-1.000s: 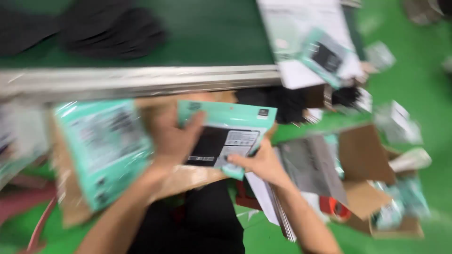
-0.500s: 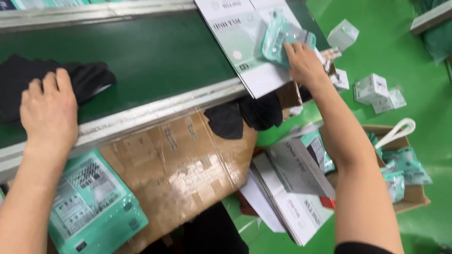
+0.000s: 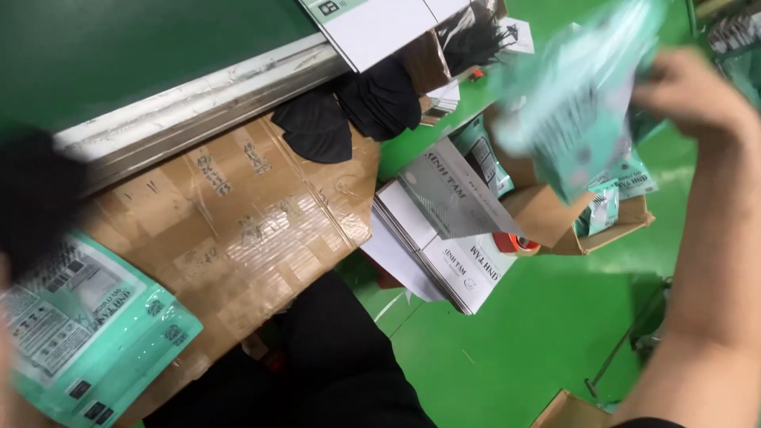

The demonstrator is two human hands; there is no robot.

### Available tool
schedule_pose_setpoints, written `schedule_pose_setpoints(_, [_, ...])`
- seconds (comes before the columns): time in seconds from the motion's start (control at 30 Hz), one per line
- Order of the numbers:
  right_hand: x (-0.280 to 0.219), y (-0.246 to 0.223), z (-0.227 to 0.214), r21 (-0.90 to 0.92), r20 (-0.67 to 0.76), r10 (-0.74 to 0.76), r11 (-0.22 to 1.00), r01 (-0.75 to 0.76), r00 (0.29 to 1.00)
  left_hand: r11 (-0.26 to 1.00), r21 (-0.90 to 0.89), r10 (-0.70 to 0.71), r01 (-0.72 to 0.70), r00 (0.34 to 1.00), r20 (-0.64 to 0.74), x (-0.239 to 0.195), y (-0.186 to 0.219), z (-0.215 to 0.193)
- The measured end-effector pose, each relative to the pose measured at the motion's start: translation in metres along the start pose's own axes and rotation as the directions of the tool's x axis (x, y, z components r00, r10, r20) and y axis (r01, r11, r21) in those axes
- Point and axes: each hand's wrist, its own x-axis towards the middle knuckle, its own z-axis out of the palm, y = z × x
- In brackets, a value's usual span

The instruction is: Packing black face masks into plastic sleeves and then into boxes.

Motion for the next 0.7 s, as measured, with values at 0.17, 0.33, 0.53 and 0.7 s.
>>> schedule_pose_setpoints(0.17, [0.064, 0.168, 0.137, -0.149, 0.216, 0.211, 0.972, -0.181, 0.953, 0.914, -0.369, -0.192, 0.168, 0.981, -0.029, 0.055, 0.269, 0.003])
schedule_pose_setpoints(0.33, [0.055, 0.069, 0.228, -0.830, -0.100, 0.092, 0.542, -0.134, 0.991, 0.859, -0.485, -0.205, 0.161, 0.978, -0.038, 0.052, 0.312, -0.004])
schedule_pose_setpoints(0.53, [0.014, -0.197, 0.299, -0.077, -0.399, -0.530, 0.833, 0.548, 0.748, 0.506, -0.765, -0.485, 0.400, 0.865, 0.132, 0.017, 0.289, 0.039])
schedule_pose_setpoints(0.7, [0.114, -0.195, 0.433, -0.482, -0.450, -0.742, 0.671, 0.564, 0.497, 0.147, -0.838, -0.495, 0.526, 0.773, 0.398, 0.008, 0.315, 0.045])
